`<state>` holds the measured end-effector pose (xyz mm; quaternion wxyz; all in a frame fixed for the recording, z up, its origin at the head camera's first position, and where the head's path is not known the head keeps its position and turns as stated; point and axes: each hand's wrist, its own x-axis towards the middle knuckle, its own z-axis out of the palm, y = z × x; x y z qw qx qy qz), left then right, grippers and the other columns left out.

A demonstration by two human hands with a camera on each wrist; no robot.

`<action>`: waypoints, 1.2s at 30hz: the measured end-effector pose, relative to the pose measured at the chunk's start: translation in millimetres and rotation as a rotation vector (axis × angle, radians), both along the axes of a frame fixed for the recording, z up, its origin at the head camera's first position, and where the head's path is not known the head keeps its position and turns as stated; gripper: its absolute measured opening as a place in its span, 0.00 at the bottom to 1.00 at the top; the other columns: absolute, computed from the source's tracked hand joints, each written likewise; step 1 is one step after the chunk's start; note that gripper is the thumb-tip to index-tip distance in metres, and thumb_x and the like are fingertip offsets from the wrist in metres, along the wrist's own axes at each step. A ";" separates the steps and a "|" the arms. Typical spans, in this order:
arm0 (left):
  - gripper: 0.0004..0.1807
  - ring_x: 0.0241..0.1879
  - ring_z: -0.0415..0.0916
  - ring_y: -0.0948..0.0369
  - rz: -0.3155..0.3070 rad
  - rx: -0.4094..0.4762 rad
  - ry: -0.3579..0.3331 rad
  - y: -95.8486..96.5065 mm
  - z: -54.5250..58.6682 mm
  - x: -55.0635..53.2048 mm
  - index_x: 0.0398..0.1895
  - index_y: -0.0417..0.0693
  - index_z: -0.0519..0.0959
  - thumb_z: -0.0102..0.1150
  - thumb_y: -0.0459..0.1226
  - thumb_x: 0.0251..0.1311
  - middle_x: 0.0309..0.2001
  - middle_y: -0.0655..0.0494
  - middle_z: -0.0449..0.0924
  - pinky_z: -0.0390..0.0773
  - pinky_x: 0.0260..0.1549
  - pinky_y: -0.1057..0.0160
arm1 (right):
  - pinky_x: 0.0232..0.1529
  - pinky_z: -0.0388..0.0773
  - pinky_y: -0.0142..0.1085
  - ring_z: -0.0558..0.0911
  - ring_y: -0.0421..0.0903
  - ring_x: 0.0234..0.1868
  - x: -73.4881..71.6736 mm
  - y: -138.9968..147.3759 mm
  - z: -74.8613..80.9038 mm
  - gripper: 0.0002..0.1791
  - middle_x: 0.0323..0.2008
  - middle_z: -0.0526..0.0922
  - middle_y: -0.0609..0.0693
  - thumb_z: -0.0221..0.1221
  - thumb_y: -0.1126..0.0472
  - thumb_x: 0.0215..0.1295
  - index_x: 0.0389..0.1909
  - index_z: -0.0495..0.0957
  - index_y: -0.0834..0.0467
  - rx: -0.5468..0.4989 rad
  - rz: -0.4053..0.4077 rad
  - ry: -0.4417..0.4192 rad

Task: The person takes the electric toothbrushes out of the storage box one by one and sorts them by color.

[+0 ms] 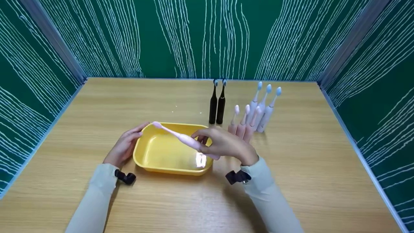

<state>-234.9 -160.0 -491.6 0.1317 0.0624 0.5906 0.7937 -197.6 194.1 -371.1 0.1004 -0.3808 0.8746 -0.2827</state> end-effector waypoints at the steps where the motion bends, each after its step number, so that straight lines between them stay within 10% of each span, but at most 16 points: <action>1: 0.28 0.74 0.50 0.55 0.001 0.003 -0.003 0.0 -0.3 0.0 0.71 0.36 0.60 0.41 0.30 0.67 0.74 0.47 0.55 0.53 0.73 0.58 | 0.45 0.84 0.37 0.81 0.41 0.40 0.8 1.9 -1.1 0.20 0.41 0.85 0.46 0.65 0.64 0.58 0.53 0.79 0.55 -0.010 -0.012 0.000; 15: 0.28 0.76 0.45 0.55 0.007 -0.009 0.008 -0.2 -1.1 0.2 0.71 0.36 0.59 0.44 0.31 0.67 0.75 0.47 0.53 0.48 0.75 0.58 | 0.42 0.85 0.36 0.82 0.41 0.42 8.6 27.8 -24.9 0.18 0.44 0.84 0.47 0.66 0.61 0.58 0.51 0.80 0.53 -0.262 -0.099 0.048; 25: 0.28 0.75 0.48 0.54 -0.001 -0.016 0.035 -2.7 -3.5 -2.2 0.70 0.35 0.60 0.44 0.31 0.66 0.74 0.45 0.53 0.55 0.72 0.60 | 0.37 0.84 0.28 0.83 0.36 0.39 12.5 38.0 -45.4 0.20 0.40 0.83 0.59 0.66 0.77 0.50 0.47 0.78 0.67 -0.507 -0.106 0.153; 36: 0.28 0.74 0.50 0.57 -0.011 0.013 -0.010 -1.4 0.8 0.0 0.71 0.38 0.59 0.44 0.31 0.68 0.75 0.49 0.54 0.54 0.73 0.61 | 0.39 0.84 0.28 0.84 0.36 0.40 17.9 49.5 -58.3 0.24 0.44 0.81 0.44 0.62 0.87 0.43 0.46 0.75 0.75 -0.705 -0.129 0.193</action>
